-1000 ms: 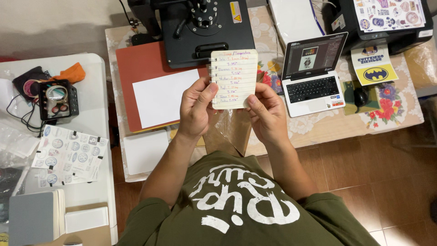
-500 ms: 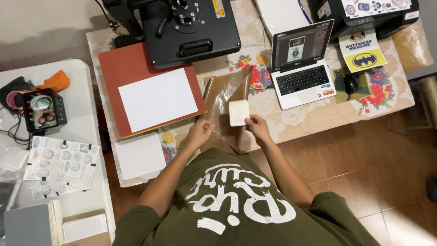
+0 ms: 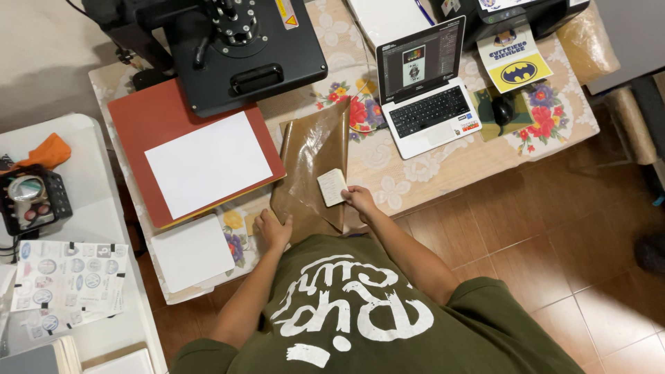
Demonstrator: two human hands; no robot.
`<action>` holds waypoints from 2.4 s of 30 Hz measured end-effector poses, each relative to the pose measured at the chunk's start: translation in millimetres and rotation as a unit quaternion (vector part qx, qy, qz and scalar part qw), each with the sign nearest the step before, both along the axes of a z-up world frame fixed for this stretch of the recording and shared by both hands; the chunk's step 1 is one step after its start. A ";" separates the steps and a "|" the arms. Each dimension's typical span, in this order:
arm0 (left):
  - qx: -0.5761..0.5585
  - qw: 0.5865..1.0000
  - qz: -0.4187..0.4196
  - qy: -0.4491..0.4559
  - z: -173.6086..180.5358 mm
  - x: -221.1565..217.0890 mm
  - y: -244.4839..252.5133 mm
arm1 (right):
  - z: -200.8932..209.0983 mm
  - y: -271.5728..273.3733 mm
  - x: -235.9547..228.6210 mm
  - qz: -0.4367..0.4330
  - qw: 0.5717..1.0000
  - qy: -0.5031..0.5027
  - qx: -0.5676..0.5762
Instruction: The person operates a heat press by adjusting its temperature settings and then handles various printed materials and a laptop nearby.
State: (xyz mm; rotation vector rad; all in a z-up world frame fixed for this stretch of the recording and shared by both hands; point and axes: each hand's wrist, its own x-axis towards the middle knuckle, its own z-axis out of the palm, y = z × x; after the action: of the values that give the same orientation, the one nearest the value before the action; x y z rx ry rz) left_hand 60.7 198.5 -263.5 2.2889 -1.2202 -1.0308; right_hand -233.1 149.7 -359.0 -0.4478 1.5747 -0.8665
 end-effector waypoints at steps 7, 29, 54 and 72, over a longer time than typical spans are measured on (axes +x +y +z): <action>0.054 0.998 -0.022 -0.007 -22.1 -9.9 0.9 | -34.7 -3.4 -2.2 0.138 0.981 0.133 0.009; 0.097 0.986 -0.027 0.135 -38.6 -45.5 26.5 | 37.4 -8.8 -55.6 0.164 0.932 0.314 -0.080; 0.081 0.980 -0.052 0.176 -87.9 -35.0 -2.1 | 80.2 -6.8 -3.9 0.263 0.891 0.280 -0.243; 0.043 0.992 -0.113 -0.040 -43.5 -14.8 14.2 | 15.7 -25.1 -0.9 0.114 0.970 0.213 -0.014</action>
State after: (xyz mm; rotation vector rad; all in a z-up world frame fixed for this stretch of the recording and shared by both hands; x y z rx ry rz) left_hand 45.9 212.7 -307.0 2.3174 -1.5233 -1.0960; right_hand -234.0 124.6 -343.3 -0.8630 1.8560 -0.6411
